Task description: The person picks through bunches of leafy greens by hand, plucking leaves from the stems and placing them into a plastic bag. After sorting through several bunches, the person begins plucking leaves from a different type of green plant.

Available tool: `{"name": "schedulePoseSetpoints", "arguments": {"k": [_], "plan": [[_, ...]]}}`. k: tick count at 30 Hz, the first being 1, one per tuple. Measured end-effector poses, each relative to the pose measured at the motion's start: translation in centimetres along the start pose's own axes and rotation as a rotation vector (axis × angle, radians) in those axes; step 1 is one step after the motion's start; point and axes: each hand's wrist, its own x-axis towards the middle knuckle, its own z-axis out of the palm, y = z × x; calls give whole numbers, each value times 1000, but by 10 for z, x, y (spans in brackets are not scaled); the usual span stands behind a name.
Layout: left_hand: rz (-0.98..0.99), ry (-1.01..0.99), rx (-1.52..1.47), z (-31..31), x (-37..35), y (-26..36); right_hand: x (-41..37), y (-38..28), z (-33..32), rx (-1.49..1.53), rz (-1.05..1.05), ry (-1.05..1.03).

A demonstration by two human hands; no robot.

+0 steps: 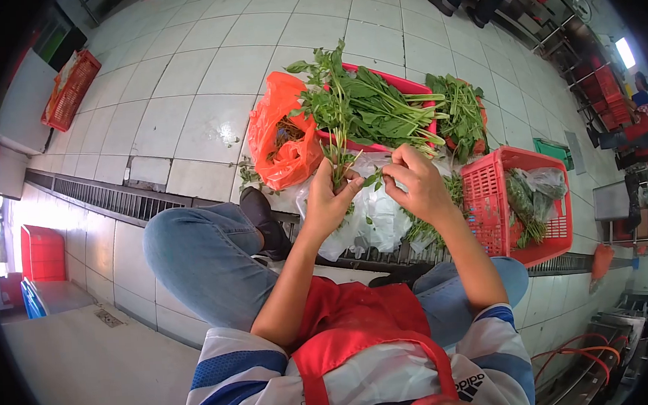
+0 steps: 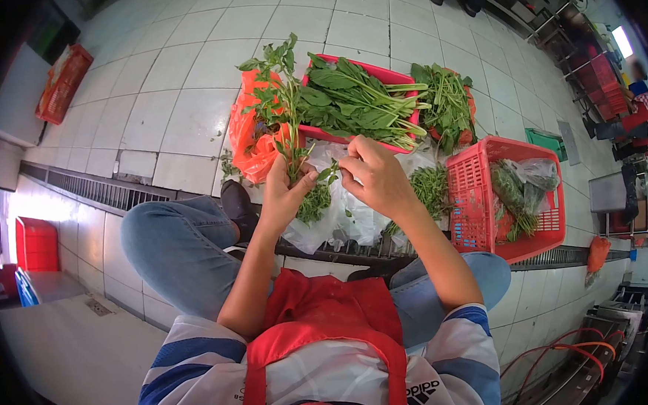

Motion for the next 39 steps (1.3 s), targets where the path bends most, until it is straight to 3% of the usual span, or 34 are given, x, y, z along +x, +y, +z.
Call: {"name": "schedulePoseSetpoints", "arguments": {"k": [2,5,7,8,10,11,12,14,15,17,18,20,23,26,27,29,30,32,33,39], "plan": [[-50,-17,8,-2,1,-1,-3,2,7,28,10,-41],[-60,-17,57,0,1,2,-12,4,34,72,117,86],[-38,-30,68,-1,0,3,-18,10,56,356,477,547],[-12,-42,76,-1,1,4,-18,13,60,360,473,544],[1,-18,115,-5,2,5,-17,17,69,1082,934,693],[12,-7,154,-7,2,6,-21,18,90,1052,861,670],[11,-8,158,-8,2,9,-30,17,104,957,795,453],[6,-1,241,-6,2,15,-66,54,176,432,507,352],[10,-1,240,-6,2,13,-65,55,173,430,504,353],[103,23,324,-7,2,7,-56,51,153,725,818,327],[98,35,321,-6,1,9,-43,39,132,726,817,314],[126,29,415,-1,1,18,-8,5,75,824,636,637],[244,39,554,5,-1,6,14,-22,47,868,516,493],[367,111,635,9,-2,-5,30,-31,54,723,519,493],[371,117,640,10,-2,-2,31,-31,61,829,552,566],[103,128,388,12,-4,6,29,-31,65,957,567,596],[100,132,390,10,-5,6,26,-33,64,1074,592,630],[-253,125,-416,6,-1,6,19,-33,64,1104,586,649],[-275,104,-583,2,1,3,16,-33,63,1061,561,640],[-200,129,-594,2,0,-3,6,-32,60,912,431,567]]}}
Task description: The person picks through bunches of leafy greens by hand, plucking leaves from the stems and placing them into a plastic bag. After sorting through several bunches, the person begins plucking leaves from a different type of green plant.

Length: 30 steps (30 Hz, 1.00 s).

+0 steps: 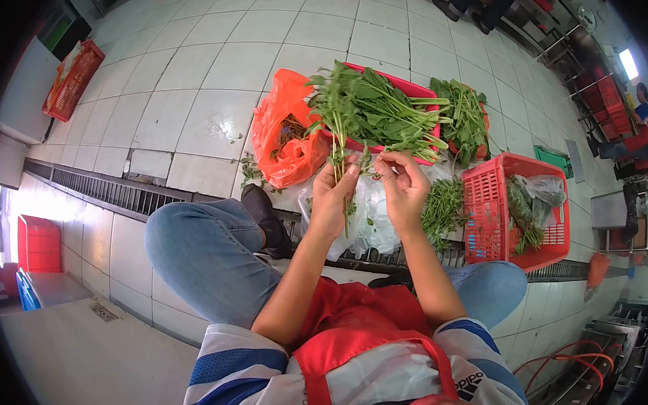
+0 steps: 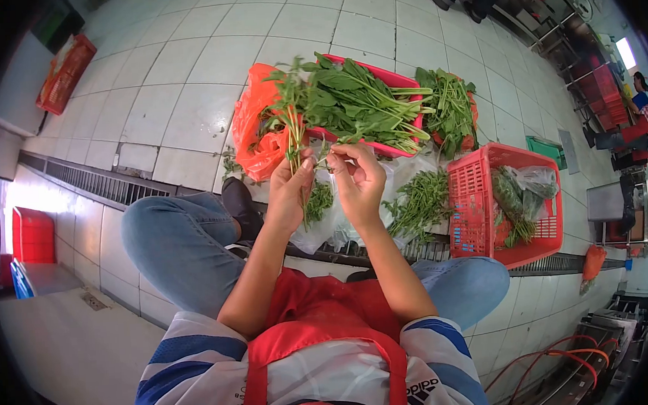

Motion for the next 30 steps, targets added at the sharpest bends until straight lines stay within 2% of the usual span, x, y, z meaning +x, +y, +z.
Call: {"name": "schedulePoseSetpoints", "arguments": {"k": [2,4,5,7,8,10,11,13,14,20,27,29,30], "plan": [[-7,-2,26,-1,0,1,2,-3,-8,-8,-19,-7],[12,1,133,-1,-1,4,8,-12,-23,-122,-81,170],[10,1,131,-1,-2,4,13,-21,-31,-125,-80,171],[35,16,182,2,-3,6,23,-43,-42,-530,-311,140],[32,12,182,3,-3,6,30,-50,-43,-532,-311,144],[57,-9,230,5,-4,7,42,-58,-45,-775,-423,-220],[56,-13,230,6,-5,7,44,-58,-46,-777,-424,-218],[68,-29,285,7,-6,9,46,-55,-46,-813,-422,-406],[70,-25,285,7,-5,9,45,-54,-46,-778,-408,-424],[93,-54,337,6,-4,8,38,-49,-45,-890,-424,-443],[127,-37,386,2,-2,9,26,-22,-46,-854,-381,-431],[121,-49,409,5,-3,9,19,-9,-41,-592,-225,-154],[137,-63,445,9,-5,7,19,0,-43,-592,-223,-152]]}}
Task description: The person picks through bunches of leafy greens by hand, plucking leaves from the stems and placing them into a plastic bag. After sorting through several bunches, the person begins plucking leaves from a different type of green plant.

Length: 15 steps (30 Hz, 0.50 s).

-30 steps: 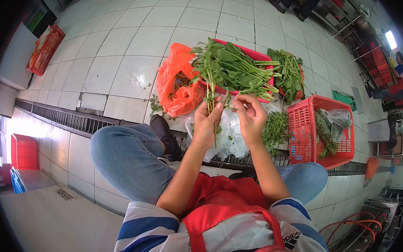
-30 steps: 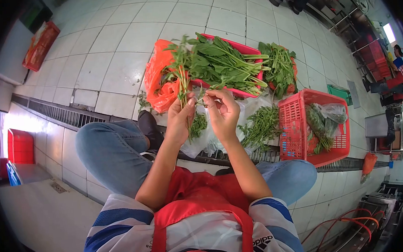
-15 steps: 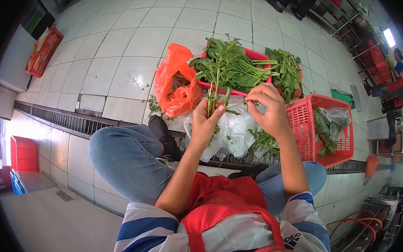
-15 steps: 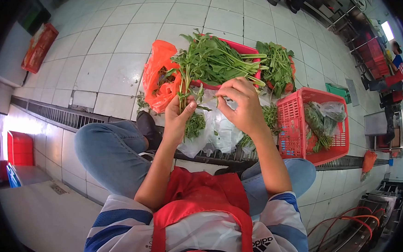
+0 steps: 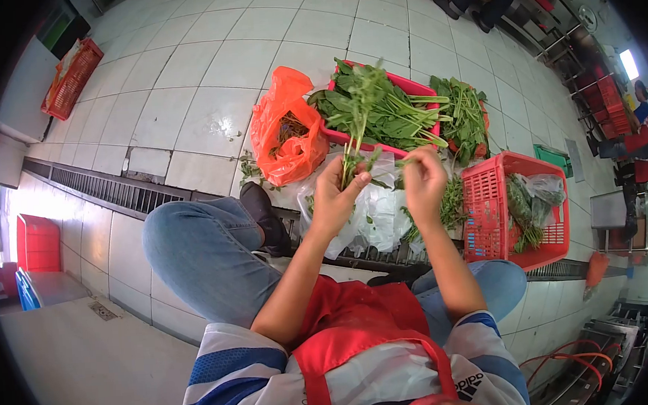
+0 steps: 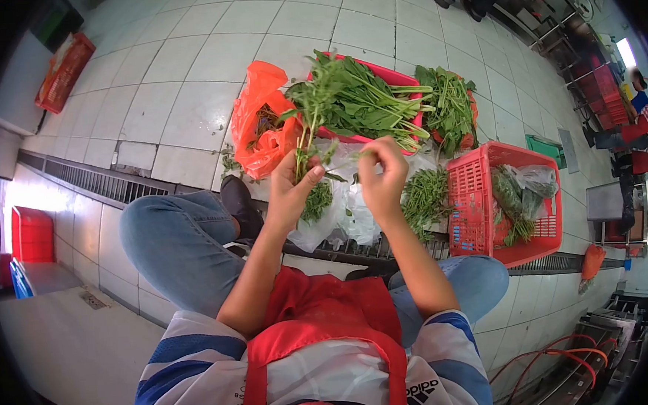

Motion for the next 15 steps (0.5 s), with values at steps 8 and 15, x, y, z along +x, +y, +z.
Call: {"name": "schedulePoseSetpoints", "arguments": {"k": [8,15], "plan": [[74,-67,142,-8,2,8,-68,101,69,242,564,-46],[178,73,276,-10,4,-7,-19,8,42,528,338,339]]}}
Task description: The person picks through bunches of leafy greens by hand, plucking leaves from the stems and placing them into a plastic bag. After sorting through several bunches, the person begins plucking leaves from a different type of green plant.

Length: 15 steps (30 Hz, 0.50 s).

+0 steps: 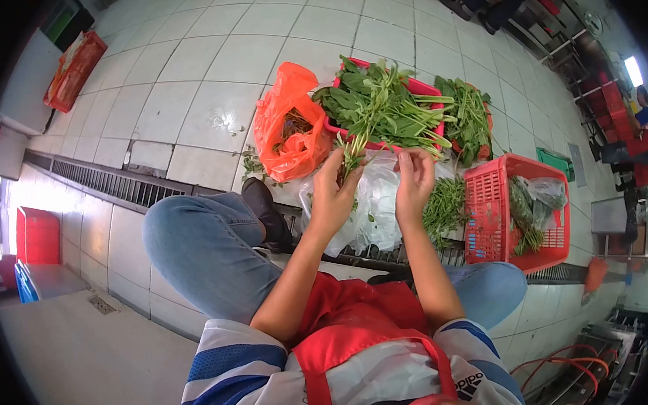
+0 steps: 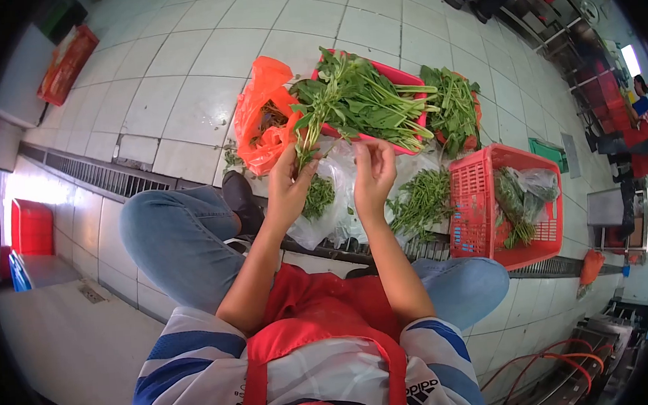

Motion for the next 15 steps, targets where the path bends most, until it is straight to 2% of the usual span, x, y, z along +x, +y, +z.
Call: {"name": "schedulePoseSetpoints", "arguments": {"k": [1,3,5,7,8,10,11,15], "plan": [[-4,1,-14,4,1,0,6,-20,7,-8,-7,14],[-30,-43,-8,9,-2,0,11,-43,22,-122,-90,-213],[-57,-65,10,12,-5,0,13,-40,26,-53,-15,-203],[-107,0,-304,17,-5,0,11,-37,31,156,90,-177],[-107,11,-301,13,-5,1,9,-37,32,160,95,-187],[-381,-69,-647,8,-3,4,4,-36,30,206,130,-159],[-371,-91,-762,7,-4,-1,3,-34,27,193,104,-170],[-398,-97,-762,6,-4,4,-3,-35,17,1,17,-212]]}}
